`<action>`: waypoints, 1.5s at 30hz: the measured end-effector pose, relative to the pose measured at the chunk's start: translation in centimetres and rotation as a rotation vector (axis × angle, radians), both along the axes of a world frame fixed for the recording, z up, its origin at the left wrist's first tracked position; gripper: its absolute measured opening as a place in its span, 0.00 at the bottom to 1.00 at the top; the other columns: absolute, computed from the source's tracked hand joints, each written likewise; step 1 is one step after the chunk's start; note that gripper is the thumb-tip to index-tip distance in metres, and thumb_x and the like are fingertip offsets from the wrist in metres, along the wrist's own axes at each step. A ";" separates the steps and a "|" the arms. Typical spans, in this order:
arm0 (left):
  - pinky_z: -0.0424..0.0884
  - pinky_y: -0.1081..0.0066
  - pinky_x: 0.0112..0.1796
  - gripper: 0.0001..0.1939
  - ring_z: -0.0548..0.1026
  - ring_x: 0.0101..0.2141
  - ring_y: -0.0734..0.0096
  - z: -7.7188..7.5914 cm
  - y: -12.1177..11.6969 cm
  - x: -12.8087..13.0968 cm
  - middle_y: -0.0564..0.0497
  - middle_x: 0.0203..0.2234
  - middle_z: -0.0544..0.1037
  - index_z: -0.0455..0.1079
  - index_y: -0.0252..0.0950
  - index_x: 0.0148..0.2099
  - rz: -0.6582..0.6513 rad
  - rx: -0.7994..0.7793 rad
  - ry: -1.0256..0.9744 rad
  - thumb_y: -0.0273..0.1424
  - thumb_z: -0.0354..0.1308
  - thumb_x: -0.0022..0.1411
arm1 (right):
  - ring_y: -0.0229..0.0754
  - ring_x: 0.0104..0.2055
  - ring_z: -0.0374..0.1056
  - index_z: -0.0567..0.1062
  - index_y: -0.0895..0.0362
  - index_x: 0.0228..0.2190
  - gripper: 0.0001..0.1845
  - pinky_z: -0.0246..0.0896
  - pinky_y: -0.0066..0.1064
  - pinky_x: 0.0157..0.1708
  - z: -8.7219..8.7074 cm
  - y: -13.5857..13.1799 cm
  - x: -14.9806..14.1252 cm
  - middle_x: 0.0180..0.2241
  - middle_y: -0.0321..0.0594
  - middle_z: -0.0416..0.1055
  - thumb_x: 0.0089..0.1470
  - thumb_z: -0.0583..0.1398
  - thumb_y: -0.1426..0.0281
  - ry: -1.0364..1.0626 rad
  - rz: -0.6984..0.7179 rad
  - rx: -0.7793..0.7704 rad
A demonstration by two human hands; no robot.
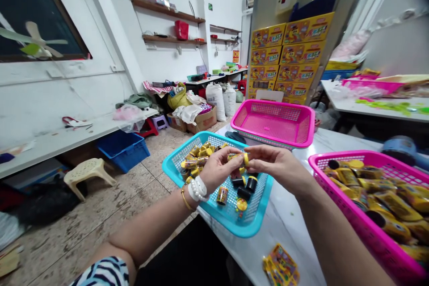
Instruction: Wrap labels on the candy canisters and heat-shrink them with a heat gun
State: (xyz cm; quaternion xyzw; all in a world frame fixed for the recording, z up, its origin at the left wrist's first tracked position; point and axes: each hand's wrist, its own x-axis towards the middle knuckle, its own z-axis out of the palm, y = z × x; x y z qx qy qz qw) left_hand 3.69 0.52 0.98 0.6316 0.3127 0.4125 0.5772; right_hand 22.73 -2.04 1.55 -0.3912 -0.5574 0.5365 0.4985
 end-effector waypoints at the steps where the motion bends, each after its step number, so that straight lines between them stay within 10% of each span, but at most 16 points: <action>1: 0.68 0.74 0.27 0.21 0.72 0.23 0.76 0.1 0.2 0.0 0.54 0.24 0.74 0.71 0.32 0.45 -0.012 -0.005 -0.020 0.42 0.66 0.57 | 0.41 0.35 0.76 0.80 0.58 0.41 0.23 0.74 0.35 0.38 0.1 -0.1 -0.1 0.36 0.43 0.80 0.43 0.72 0.62 -0.031 -0.044 0.057; 9: 0.70 0.73 0.32 0.21 0.74 0.29 0.75 2.2 0.7 -0.2 0.50 0.32 0.78 0.74 0.32 0.42 -0.058 -0.020 -0.130 0.38 0.72 0.50 | 0.45 0.37 0.76 0.80 0.55 0.42 0.16 0.74 0.36 0.37 0.6 -1.3 -1.4 0.37 0.43 0.79 0.50 0.68 0.64 -0.255 -0.296 0.420; 16: 0.71 0.71 0.33 0.22 0.75 0.30 0.72 1.3 1.4 -1.1 0.50 0.31 0.77 0.73 0.32 0.45 -0.090 0.121 -0.002 0.43 0.67 0.56 | 0.43 0.29 0.76 0.79 0.58 0.35 0.20 0.73 0.33 0.30 -0.6 -0.1 -2.5 0.28 0.40 0.79 0.41 0.73 0.61 0.007 -0.217 0.149; 22: 0.66 0.75 0.28 0.22 0.70 0.24 0.78 0.6 2.2 -2.4 0.52 0.27 0.73 0.70 0.31 0.43 -0.110 0.026 0.024 0.46 0.63 0.59 | 0.44 0.36 0.77 0.77 0.56 0.41 0.19 0.75 0.34 0.35 -1.4 0.2 -2.7 0.36 0.43 0.79 0.48 0.69 0.62 -0.212 -0.268 0.328; 33: 0.71 0.69 0.38 0.14 0.74 0.36 0.69 -0.6 2.1 -4.5 0.47 0.37 0.77 0.72 0.35 0.48 -0.030 0.450 0.272 0.37 0.61 0.62 | 0.40 0.26 0.75 0.78 0.60 0.29 0.20 0.75 0.33 0.30 -1.7 0.4 -4.4 0.25 0.39 0.78 0.40 0.73 0.58 -0.008 -0.149 -0.021; 39: 0.65 0.76 0.23 0.18 0.68 0.21 0.80 -1.5 2.1 -4.0 0.56 0.26 0.69 0.64 0.37 0.43 -0.167 -0.080 -0.019 0.45 0.61 0.62 | 0.40 0.31 0.76 0.79 0.57 0.37 0.23 0.76 0.35 0.34 -1.7 0.5 -4.4 0.32 0.37 0.79 0.38 0.74 0.62 0.085 -0.019 -0.027; 45: 0.57 0.79 0.18 0.17 0.64 0.17 0.81 0.1 1.7 -4.5 0.58 0.21 0.67 0.65 0.37 0.41 -0.269 -0.161 0.052 0.47 0.55 0.65 | 0.41 0.23 0.75 0.77 0.56 0.26 0.18 0.73 0.33 0.24 -1.6 -0.5 -5.2 0.24 0.36 0.77 0.41 0.72 0.56 0.091 -0.055 0.036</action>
